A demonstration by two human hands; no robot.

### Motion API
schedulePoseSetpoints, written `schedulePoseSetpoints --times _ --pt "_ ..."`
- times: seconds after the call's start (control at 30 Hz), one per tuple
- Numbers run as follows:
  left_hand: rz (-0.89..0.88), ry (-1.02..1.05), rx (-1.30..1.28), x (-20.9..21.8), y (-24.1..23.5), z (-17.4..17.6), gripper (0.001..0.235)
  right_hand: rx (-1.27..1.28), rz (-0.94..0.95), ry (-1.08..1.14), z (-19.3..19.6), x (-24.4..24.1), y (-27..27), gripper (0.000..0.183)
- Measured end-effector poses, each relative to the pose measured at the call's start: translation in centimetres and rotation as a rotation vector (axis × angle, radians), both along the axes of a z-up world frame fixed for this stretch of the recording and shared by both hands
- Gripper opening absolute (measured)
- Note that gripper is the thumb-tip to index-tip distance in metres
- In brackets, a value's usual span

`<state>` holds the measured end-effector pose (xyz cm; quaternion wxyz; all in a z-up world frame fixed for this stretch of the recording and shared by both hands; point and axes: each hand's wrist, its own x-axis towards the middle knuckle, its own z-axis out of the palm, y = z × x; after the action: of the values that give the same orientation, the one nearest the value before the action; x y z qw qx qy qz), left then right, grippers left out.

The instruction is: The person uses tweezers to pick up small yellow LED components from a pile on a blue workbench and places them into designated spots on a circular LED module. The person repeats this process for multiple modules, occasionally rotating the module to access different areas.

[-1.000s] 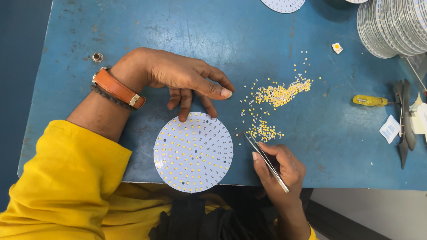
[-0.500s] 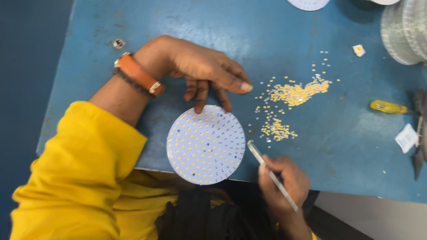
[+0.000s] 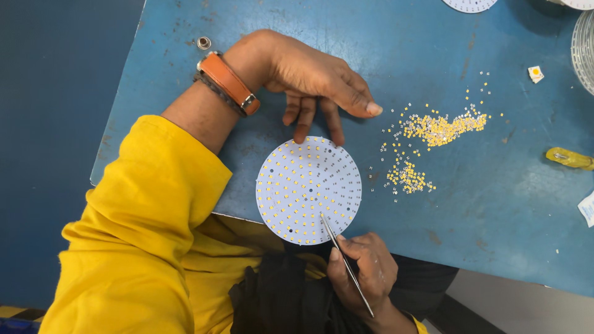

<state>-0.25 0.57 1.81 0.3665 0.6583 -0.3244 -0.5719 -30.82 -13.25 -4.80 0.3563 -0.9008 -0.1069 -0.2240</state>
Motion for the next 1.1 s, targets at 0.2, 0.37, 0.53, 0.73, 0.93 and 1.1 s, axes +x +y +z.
schedulePoseSetpoints --times 0.2,0.37,0.53,0.73,0.93,1.1 --pt "0.015 -0.051 0.004 0.1 0.3 0.1 0.097 -0.02 -0.007 0.005 0.2 0.2 0.1 0.014" --pt "0.018 -0.049 0.007 0.2 0.2 -0.1 0.097 -0.033 -0.018 0.028 0.7 0.4 0.2 0.014" --pt "0.017 -0.031 0.022 0.2 0.2 -0.3 0.097 -0.032 -0.019 0.035 1.0 0.3 -0.2 0.015" --pt "-0.01 0.001 0.092 0.3 -0.1 0.6 0.094 0.065 -0.267 0.09 2.7 0.0 -4.3 0.015" --pt "0.006 -0.023 0.089 0.3 -0.3 0.4 0.093 -0.057 -0.291 0.192 2.8 0.1 -7.1 0.018" --pt "-0.011 0.021 0.045 0.7 -0.3 -0.2 0.096 0.095 -0.36 0.208 2.5 1.5 -8.4 0.017"
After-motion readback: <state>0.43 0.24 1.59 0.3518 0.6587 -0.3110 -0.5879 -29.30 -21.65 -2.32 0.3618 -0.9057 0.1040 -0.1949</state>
